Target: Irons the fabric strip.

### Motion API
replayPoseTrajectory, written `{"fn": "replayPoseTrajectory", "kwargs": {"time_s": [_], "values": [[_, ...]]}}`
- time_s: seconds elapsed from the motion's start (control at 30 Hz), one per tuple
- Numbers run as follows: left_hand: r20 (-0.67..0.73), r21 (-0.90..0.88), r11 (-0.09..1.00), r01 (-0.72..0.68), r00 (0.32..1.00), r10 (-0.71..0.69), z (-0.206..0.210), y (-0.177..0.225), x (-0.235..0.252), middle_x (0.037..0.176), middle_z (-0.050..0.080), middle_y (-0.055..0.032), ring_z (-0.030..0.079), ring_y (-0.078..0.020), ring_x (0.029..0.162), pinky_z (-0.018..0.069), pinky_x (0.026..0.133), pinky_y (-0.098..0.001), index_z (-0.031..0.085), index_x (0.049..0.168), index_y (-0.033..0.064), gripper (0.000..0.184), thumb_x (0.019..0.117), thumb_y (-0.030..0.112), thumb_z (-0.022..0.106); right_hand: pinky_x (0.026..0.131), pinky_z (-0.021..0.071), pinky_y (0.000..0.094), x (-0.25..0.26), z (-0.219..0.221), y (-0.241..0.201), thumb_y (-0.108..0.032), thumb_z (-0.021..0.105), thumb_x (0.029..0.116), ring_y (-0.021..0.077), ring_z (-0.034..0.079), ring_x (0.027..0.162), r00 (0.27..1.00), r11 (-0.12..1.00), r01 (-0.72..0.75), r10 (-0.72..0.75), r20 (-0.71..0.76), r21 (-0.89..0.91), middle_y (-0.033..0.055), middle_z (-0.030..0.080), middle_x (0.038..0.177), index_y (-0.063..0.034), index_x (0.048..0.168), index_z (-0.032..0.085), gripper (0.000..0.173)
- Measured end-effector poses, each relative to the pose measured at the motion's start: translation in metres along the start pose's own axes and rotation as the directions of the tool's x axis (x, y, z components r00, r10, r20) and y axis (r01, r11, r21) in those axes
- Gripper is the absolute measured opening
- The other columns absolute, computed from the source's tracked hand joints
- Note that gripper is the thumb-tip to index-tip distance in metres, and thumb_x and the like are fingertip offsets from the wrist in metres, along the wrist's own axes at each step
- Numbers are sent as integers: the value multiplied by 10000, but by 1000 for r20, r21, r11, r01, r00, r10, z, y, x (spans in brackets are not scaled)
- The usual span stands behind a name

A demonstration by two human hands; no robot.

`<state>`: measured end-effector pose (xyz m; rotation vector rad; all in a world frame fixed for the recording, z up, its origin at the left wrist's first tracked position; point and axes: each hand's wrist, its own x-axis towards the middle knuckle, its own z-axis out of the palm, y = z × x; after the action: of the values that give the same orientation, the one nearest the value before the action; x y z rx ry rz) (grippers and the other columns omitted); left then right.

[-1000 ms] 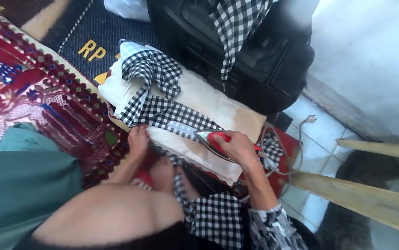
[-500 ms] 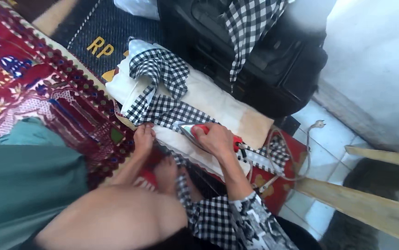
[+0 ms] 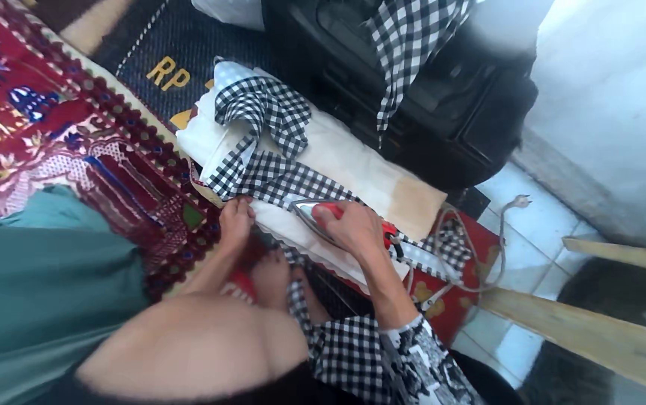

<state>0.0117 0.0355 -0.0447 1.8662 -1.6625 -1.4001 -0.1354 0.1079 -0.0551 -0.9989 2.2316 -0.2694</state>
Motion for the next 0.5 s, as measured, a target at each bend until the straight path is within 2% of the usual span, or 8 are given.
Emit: {"fn": "replayPoseTrajectory", "kwargs": {"time_s": [0.1,0.23,0.33,0.4,0.43,0.5], "values": [[-11,-7,1000,-19,1000,19,-1,-21,22,990,578,-170,535,-214,839,467,814,-388,525,1301,-61,332,1127,140,326,868,485,595,-5,0,9,-494,563,1028,345,687,1001,1000,1000,-19,19,-22,18,159,734,997,-77,1061,748,458],[-17,1,1000,-3,1000,3,1,-15,18,1026,585,-190,544,-233,875,465,842,-394,519,1310,-67,329,1124,133,336,854,486,592,2,2,-2,-493,561,1025,347,689,984,999,1000,-21,21,-31,10,155,732,966,-76,1025,746,456],[-1,7,1000,19,1000,-19,0,-18,23,1043,596,-189,554,-238,906,465,874,-400,505,1338,-64,342,1128,140,329,878,480,589,15,5,-24,-506,511,1038,347,684,1032,1000,1000,-2,2,18,-1,160,731,1013,-71,1045,737,491],[29,-6,999,-39,999,39,-2,-52,53,976,597,-147,552,-198,845,476,829,-377,520,1323,-57,354,1129,167,326,846,489,602,20,10,-38,-477,510,1044,364,688,1005,999,998,50,-49,-15,25,178,725,984,-50,1018,727,479],[7,-16,993,-113,994,113,0,-84,80,892,603,-96,556,-151,759,495,747,-343,564,1278,-40,362,1119,195,339,815,493,606,20,12,-43,-461,513,1051,371,686,977,996,996,79,-78,-36,45,184,714,954,-42,994,716,470],[27,-56,987,-150,988,151,0,-114,112,859,603,-76,546,-135,716,494,714,-349,583,1267,-27,376,1118,219,341,899,472,592,29,8,-52,-487,482,1054,329,678,1058,998,999,37,-39,49,26,148,728,1038,-69,1040,729,486]]}}
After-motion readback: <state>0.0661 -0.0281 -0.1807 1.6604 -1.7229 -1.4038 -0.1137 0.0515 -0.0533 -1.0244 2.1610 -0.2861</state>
